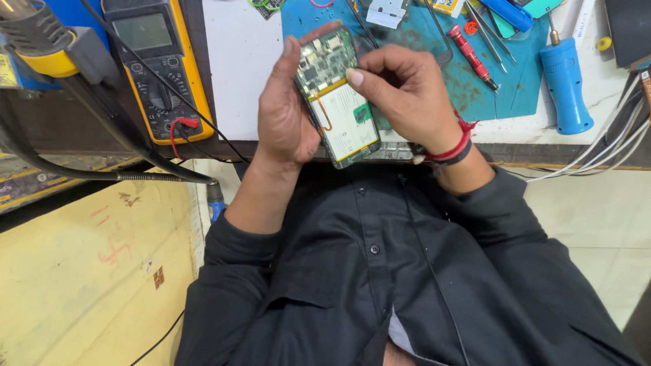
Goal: The person uses a red-handled screwdriver to remove screws from the back of a disassembled smartphone. They then lift the back cover, inspect the internal components, and connect a charging cable to the phone. The screen lights up, indicating the device is receiving power.
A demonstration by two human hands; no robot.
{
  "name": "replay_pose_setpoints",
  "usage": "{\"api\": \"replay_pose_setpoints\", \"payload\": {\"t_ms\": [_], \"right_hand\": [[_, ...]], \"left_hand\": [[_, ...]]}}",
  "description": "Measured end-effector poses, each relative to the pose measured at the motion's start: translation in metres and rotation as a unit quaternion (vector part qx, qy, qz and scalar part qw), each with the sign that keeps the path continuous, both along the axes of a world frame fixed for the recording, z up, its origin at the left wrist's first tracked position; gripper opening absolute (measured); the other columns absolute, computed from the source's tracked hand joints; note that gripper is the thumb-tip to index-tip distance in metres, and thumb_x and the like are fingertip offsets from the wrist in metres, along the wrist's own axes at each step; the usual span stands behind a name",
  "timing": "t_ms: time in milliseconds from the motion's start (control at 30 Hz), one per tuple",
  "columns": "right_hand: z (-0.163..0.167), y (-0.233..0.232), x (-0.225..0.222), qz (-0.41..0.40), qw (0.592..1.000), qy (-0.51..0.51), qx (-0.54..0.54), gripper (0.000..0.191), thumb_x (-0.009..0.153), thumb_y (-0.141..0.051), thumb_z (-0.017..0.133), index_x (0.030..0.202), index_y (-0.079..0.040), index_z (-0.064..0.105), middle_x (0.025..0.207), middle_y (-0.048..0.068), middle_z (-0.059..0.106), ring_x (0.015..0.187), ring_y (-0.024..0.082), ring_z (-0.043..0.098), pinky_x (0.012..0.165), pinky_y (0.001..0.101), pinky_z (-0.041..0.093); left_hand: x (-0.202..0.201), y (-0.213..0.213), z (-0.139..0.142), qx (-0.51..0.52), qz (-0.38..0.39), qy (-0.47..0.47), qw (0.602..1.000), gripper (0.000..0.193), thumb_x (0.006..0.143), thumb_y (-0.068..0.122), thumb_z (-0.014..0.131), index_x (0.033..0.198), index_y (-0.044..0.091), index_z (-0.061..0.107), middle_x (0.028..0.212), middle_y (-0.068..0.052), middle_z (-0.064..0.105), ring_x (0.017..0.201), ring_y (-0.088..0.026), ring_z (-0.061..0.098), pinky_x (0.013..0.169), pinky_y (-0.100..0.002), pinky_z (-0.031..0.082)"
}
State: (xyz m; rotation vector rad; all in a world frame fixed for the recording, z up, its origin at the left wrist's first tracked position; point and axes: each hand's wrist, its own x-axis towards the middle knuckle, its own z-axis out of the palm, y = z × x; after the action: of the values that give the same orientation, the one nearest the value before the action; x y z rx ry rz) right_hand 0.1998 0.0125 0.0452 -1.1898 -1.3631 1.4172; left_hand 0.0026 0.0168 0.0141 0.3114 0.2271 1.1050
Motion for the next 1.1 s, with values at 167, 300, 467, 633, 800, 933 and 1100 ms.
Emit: {"api": "replay_pose_setpoints", "payload": {"t_ms": [167,300,467,633,800,933,1100], "right_hand": [[-0.005,-0.022,0.009,-0.043,0.998,0.037,-0.021,0.011,0.102,-0.007,0.071,0.099,0.003,0.068,0.085,-0.004,0.066,0.075,0.002,0.055,0.068,0.0206,0.045],[-0.009,-0.045,0.015,-0.089,0.996,0.012,0.026,0.013,0.104,-0.006,0.071,0.095,0.003,0.066,0.083,-0.002,0.060,0.071,0.003,0.049,0.065,0.0217,0.041],[-0.007,-0.061,0.030,-0.054,0.979,-0.095,0.170,0.014,0.099,-0.002,0.077,0.105,0.003,0.065,0.095,0.007,0.064,0.075,0.010,0.056,0.070,0.0235,0.047],[-0.002,-0.080,0.035,-0.082,0.966,-0.112,0.216,0.032,0.095,0.001,0.080,0.124,0.001,0.066,0.105,0.012,0.067,0.077,0.012,0.062,0.069,0.0242,0.050],[-0.003,-0.085,0.035,-0.096,0.954,-0.122,0.255,0.031,0.093,0.002,0.080,0.120,0.002,0.065,0.110,0.015,0.067,0.075,0.012,0.064,0.066,0.0251,0.051],[-0.001,-0.082,0.034,-0.094,0.954,-0.108,0.263,0.029,0.094,-0.001,0.076,0.121,0.003,0.064,0.110,0.014,0.066,0.077,0.013,0.063,0.068,0.0253,0.051],[0.003,-0.078,0.029,-0.107,0.960,-0.129,0.225,0.022,0.103,0.000,0.076,0.121,0.003,0.065,0.098,0.010,0.066,0.077,0.013,0.058,0.070,0.0238,0.047]], "left_hand": [[0.006,-0.020,0.003,-0.001,-0.011,0.078,0.997,0.043,0.111,0.026,0.056,0.143,-0.002,0.052,0.134,-0.014,0.066,0.121,-0.021,0.067,0.110,-0.036,0.053],[0.011,-0.044,0.011,0.123,-0.032,0.253,0.959,0.042,0.106,0.005,0.068,0.144,-0.001,0.052,0.134,-0.009,0.067,0.119,-0.013,0.064,0.112,-0.033,0.052],[0.018,-0.067,0.024,0.112,0.010,0.338,0.934,0.038,0.105,0.001,0.066,0.142,-0.002,0.056,0.129,-0.005,0.070,0.119,-0.009,0.064,0.108,-0.027,0.051],[0.013,-0.075,0.043,0.220,0.037,0.480,0.848,0.029,0.104,-0.001,0.068,0.133,-0.001,0.062,0.104,-0.004,0.075,0.091,-0.004,0.062,0.084,-0.022,0.052],[0.014,-0.075,0.055,0.286,0.067,0.520,0.802,0.029,0.104,0.000,0.070,0.132,-0.001,0.061,0.097,-0.007,0.074,0.078,-0.005,0.064,0.069,-0.019,0.051],[0.015,-0.075,0.055,0.281,0.065,0.530,0.798,0.030,0.102,0.000,0.071,0.130,-0.001,0.062,0.093,-0.006,0.073,0.074,-0.004,0.064,0.069,-0.021,0.051],[0.017,-0.074,0.043,0.209,0.007,0.459,0.864,0.031,0.104,0.000,0.067,0.134,-0.002,0.061,0.107,-0.004,0.074,0.094,-0.005,0.063,0.086,-0.023,0.052]]}}
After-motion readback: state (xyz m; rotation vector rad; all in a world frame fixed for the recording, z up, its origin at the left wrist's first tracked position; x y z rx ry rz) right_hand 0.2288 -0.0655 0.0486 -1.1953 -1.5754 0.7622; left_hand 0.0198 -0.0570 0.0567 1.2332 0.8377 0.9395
